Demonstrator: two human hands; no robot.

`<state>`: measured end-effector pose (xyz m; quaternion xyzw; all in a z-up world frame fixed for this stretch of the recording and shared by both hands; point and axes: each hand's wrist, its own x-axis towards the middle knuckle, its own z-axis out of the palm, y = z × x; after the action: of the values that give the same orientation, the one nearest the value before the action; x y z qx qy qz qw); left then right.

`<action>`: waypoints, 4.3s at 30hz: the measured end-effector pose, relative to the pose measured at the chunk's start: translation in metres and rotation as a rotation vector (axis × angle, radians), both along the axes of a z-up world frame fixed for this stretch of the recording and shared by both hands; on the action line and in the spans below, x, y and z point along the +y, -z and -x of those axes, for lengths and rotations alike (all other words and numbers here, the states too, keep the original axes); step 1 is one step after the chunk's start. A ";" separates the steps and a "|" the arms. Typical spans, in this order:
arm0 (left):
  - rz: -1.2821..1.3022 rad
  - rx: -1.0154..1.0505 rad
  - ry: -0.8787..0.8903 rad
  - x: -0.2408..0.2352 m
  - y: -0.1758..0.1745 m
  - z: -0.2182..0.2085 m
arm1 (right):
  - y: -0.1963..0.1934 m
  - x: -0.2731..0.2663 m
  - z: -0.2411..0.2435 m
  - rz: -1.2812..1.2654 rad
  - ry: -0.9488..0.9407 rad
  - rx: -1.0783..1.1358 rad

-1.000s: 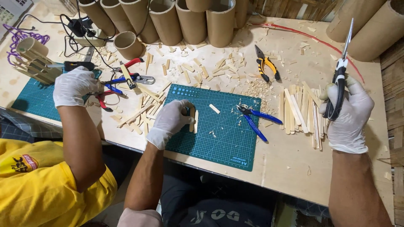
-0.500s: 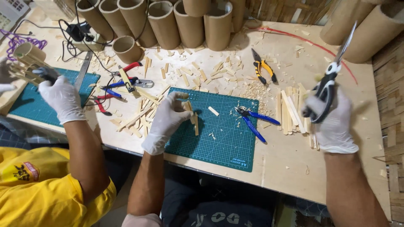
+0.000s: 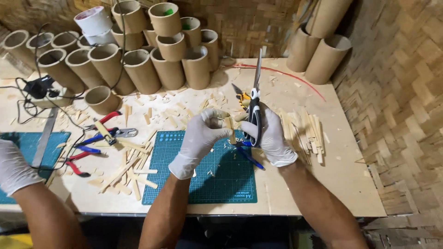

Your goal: Cutting wooden sticks to size and gluing them together to build a small structure.

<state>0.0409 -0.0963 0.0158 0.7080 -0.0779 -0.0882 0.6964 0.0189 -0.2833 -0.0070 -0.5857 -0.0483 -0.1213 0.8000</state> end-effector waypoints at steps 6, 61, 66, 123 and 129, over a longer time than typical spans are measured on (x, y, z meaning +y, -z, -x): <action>-0.099 0.006 0.068 -0.009 0.019 -0.007 | 0.024 -0.006 -0.008 0.017 -0.013 0.050; 0.399 0.289 0.092 -0.032 0.077 -0.012 | 0.023 -0.006 0.000 0.221 0.148 0.025; 0.466 0.399 0.159 -0.029 0.052 -0.002 | 0.022 -0.009 -0.001 0.215 0.168 0.035; 0.333 0.218 0.028 -0.046 0.084 -0.005 | 0.014 0.001 0.011 0.389 0.287 0.088; 0.312 0.211 0.049 -0.050 0.082 0.000 | 0.016 -0.003 0.008 0.349 0.300 0.126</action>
<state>0.0411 -0.1460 -0.0660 0.5761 -0.0342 -0.1659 0.7997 0.0110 -0.2862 -0.0226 -0.7221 0.0689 -0.1920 0.6610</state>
